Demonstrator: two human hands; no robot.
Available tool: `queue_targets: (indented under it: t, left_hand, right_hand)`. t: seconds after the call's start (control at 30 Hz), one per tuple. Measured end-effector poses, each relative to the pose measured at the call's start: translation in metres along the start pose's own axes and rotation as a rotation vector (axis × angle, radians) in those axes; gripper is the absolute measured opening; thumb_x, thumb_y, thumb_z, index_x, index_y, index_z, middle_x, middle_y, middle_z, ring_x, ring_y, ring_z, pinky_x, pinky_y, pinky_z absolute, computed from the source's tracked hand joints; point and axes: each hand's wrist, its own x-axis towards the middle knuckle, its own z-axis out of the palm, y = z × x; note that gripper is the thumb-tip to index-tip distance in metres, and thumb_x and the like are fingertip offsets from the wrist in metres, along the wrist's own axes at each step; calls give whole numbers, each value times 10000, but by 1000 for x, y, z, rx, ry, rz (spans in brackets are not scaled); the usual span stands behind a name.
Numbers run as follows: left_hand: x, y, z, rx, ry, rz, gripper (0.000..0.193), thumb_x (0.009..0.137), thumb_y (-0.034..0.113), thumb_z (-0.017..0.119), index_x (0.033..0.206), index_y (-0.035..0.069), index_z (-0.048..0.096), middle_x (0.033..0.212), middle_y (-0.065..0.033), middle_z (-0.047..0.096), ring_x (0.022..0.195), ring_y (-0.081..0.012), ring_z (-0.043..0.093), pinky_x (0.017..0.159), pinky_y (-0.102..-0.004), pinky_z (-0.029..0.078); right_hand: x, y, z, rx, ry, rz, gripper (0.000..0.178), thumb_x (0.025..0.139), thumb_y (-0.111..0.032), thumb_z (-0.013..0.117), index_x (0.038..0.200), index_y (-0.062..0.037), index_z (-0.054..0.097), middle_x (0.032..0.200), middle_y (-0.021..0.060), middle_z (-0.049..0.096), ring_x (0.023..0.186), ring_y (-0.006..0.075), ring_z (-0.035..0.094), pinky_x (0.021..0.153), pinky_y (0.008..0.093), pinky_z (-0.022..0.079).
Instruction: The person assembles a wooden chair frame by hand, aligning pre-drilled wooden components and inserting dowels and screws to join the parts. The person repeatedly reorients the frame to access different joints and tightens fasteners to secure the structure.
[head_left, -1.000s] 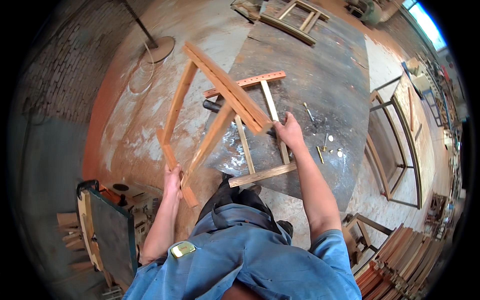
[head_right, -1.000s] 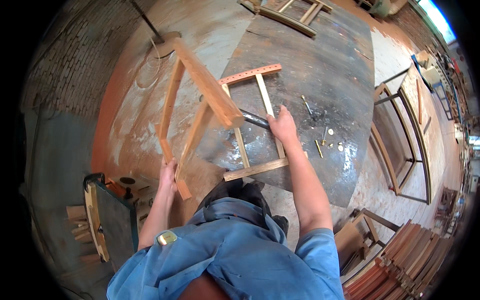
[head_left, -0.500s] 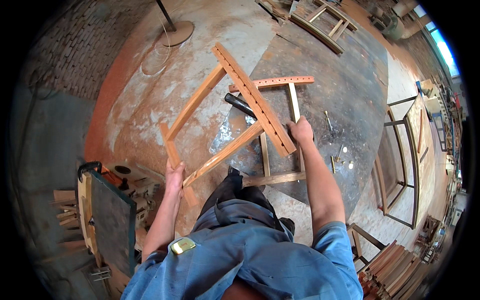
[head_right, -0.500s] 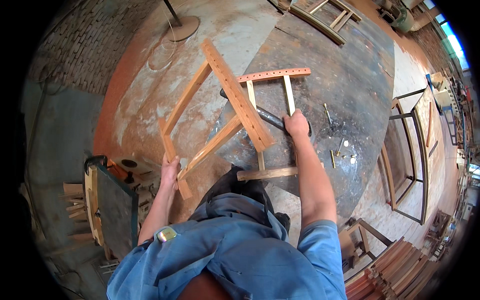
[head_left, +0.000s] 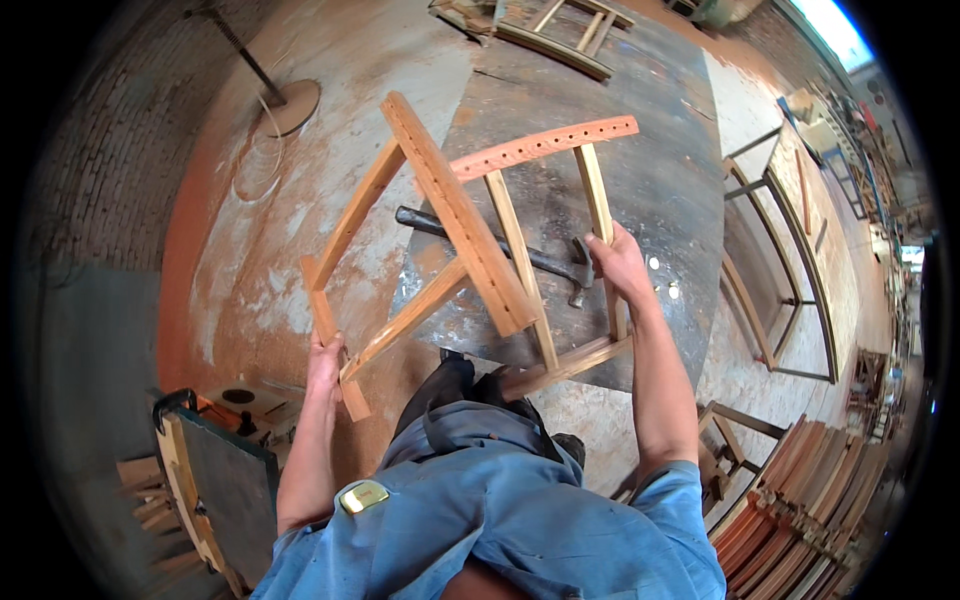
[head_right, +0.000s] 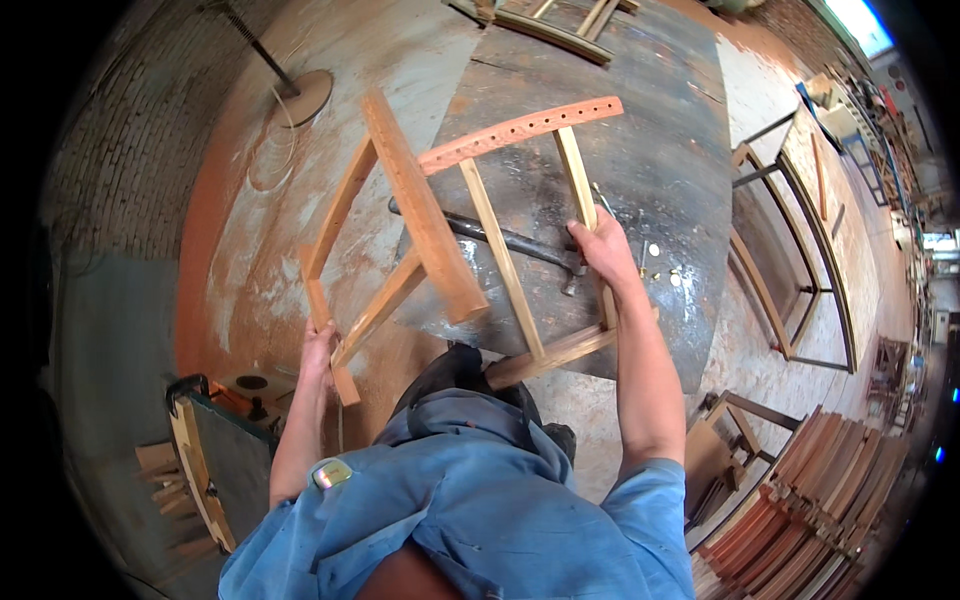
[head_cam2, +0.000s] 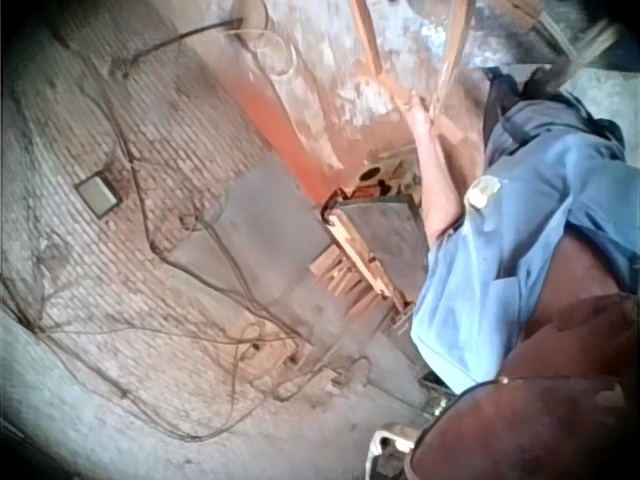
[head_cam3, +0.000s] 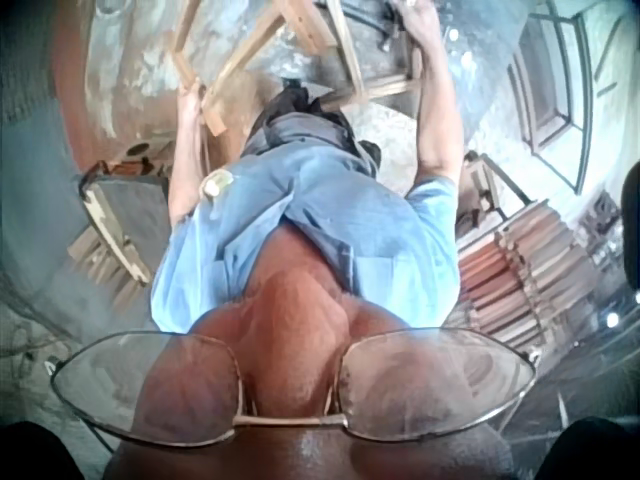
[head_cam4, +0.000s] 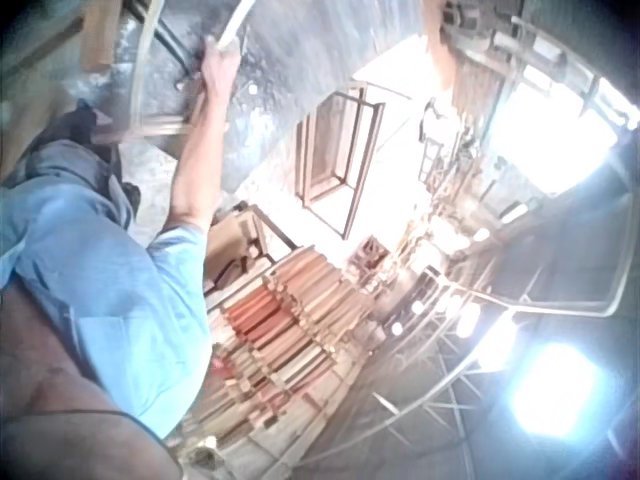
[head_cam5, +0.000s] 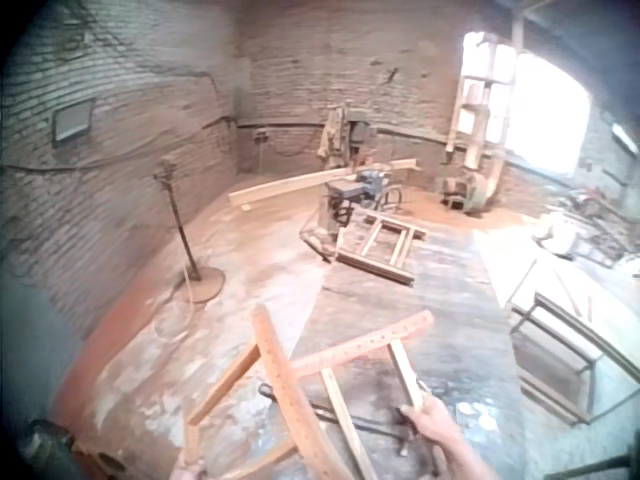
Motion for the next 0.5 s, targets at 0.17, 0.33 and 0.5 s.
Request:
queue_targets:
  t: [0.17,0.33,0.5]
  left_hand:
    - [17,24,19,106,-111,-20,293,908,70,552,1194,112,503,832,19,519,722,-100,498,651,-273,457]
    - [21,39,58,141,-227,-29,384,899,78,579,1271,106,490,840,13,548,720,-100,513,651,-263,461]
    - [13,41,105,173,-250,-22,498,895,91,606,1365,106,442,864,9,567,720,-98,524,635,-259,462]
  right_hand:
    - [-28,0,-36,-67,-15,-25,203,867,-197,628,976,-27,606,660,-20,521,561,79,460,496,270,378]
    - [-55,1,-38,7,-186,66,192,865,-200,648,898,-21,588,611,-25,512,478,74,456,431,255,378]
    - [-65,19,-32,184,-370,159,181,883,-201,652,817,-57,565,577,-17,505,429,64,450,396,233,368]
